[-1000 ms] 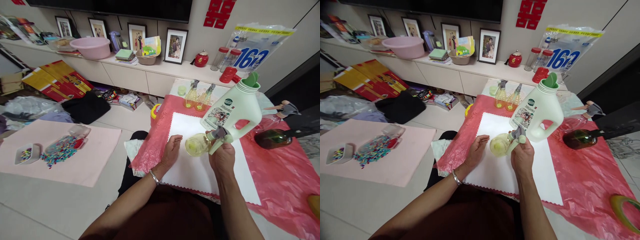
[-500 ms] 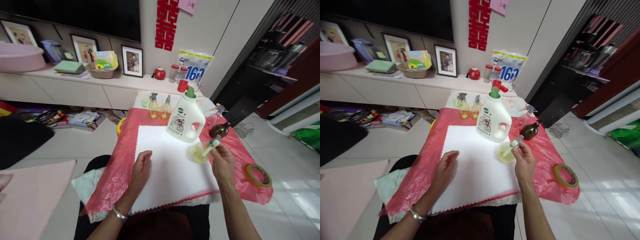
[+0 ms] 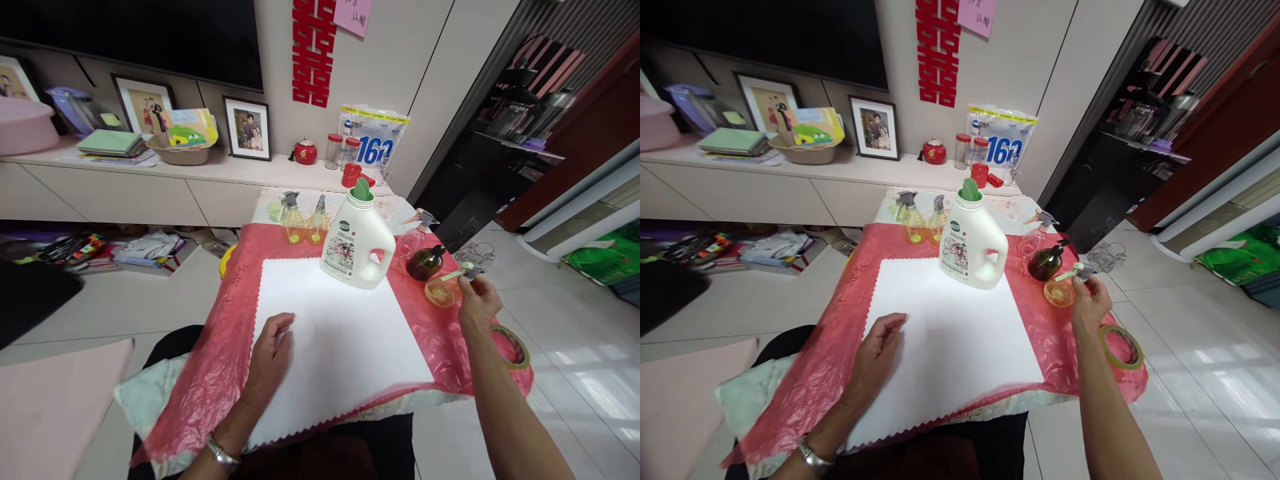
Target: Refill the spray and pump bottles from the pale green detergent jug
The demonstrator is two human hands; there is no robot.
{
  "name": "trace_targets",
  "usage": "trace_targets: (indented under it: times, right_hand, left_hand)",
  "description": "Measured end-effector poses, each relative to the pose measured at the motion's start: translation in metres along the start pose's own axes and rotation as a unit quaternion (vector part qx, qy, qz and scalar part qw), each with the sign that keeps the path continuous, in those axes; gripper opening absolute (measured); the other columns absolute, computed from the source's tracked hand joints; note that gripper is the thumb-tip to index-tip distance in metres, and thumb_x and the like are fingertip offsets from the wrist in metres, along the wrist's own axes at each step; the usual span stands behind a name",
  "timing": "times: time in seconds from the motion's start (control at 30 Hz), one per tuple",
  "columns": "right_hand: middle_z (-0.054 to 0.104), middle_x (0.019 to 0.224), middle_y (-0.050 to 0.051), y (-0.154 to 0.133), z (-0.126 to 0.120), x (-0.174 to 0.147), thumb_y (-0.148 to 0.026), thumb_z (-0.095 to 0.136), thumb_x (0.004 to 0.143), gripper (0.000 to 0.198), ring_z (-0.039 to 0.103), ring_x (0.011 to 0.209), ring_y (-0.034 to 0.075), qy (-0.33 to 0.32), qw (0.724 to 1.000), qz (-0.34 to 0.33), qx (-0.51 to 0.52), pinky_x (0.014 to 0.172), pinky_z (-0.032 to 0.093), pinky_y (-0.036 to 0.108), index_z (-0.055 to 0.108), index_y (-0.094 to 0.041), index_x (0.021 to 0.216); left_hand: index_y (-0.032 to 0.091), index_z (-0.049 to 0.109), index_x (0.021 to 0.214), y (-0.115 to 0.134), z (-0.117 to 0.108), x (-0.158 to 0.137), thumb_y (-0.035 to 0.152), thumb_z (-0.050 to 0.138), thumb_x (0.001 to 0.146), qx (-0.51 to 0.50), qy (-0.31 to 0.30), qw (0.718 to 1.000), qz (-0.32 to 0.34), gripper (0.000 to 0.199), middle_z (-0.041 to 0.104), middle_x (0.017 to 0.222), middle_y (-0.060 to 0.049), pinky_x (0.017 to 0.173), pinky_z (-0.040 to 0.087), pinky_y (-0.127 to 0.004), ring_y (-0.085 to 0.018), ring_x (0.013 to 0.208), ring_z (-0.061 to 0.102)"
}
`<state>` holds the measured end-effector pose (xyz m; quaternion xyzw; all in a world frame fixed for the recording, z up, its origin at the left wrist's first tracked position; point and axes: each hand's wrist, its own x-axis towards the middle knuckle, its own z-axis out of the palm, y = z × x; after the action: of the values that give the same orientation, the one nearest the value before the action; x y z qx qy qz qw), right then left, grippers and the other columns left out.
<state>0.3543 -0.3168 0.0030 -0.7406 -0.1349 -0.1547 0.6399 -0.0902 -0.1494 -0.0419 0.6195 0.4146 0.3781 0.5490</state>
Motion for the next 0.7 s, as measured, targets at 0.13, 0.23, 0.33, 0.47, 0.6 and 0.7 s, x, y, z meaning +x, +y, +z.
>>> trace_targets:
  times: [0.13,0.23,0.33,0.47,0.6,0.7]
  right_hand:
    - [0.062,0.095,0.003,0.019,0.002,0.014,-0.036,0.069,0.095,0.027,0.061,0.086,0.014,0.000,0.999,-0.016,-0.048,0.085,0.055,0.033,0.064,-0.011,0.104]
    - [0.062,0.094,0.003,0.026,0.001,0.017,-0.038,0.070,0.094,0.029,0.061,0.087,0.014,-0.007,0.997,-0.027,-0.071,0.087,0.053,0.035,0.065,-0.012,0.103]
    - [0.063,0.094,0.003,0.026,0.000,0.017,-0.039,0.071,0.094,0.030,0.061,0.088,0.015,-0.014,0.996,-0.030,-0.079,0.090,0.053,0.036,0.065,-0.012,0.104]
    - [0.066,0.101,0.005,0.017,-0.005,0.014,-0.035,0.074,0.091,0.030,0.063,0.095,0.017,-0.039,0.997,-0.019,-0.065,0.094,0.054,0.040,0.067,-0.012,0.109]
    - [0.066,0.114,0.009,0.004,-0.018,-0.008,-0.036,0.078,0.086,0.045,0.064,0.107,0.020,-0.005,0.999,0.012,-0.029,0.102,0.052,0.045,0.065,-0.012,0.122]
    - [0.065,0.119,0.012,-0.012,-0.027,-0.045,-0.052,0.076,0.080,0.069,0.065,0.107,0.024,0.047,0.998,0.049,0.002,0.106,0.050,0.046,0.061,-0.010,0.132]
  left_hand:
    - [0.023,0.064,0.113,0.001,0.000,-0.001,0.032,0.058,0.082,0.017,-0.002,1.000,0.003,0.033,0.068,0.118,-0.007,0.110,0.049,-0.047,-0.025,0.115,0.064]
    - [0.023,0.064,0.113,0.003,0.000,-0.002,0.032,0.058,0.083,0.028,-0.006,1.000,0.007,0.031,0.067,0.118,-0.008,0.109,0.050,-0.046,-0.025,0.114,0.065]
    - [0.022,0.064,0.112,0.005,0.000,-0.002,0.031,0.057,0.084,0.031,-0.008,0.999,0.019,0.030,0.067,0.117,-0.008,0.109,0.050,-0.046,-0.024,0.114,0.065]
    - [0.023,0.064,0.111,0.003,0.000,0.000,0.030,0.058,0.083,0.025,-0.009,0.999,0.019,0.030,0.067,0.116,-0.008,0.109,0.050,-0.047,-0.024,0.114,0.064]
    - [0.023,0.065,0.111,0.000,0.000,0.001,0.032,0.060,0.082,0.013,-0.004,1.000,0.016,0.031,0.067,0.116,-0.008,0.109,0.050,-0.046,-0.024,0.113,0.064]
    - [0.022,0.066,0.110,0.000,0.001,0.000,0.033,0.061,0.081,-0.004,0.000,1.000,0.005,0.031,0.068,0.113,-0.008,0.107,0.050,-0.045,-0.024,0.111,0.065]
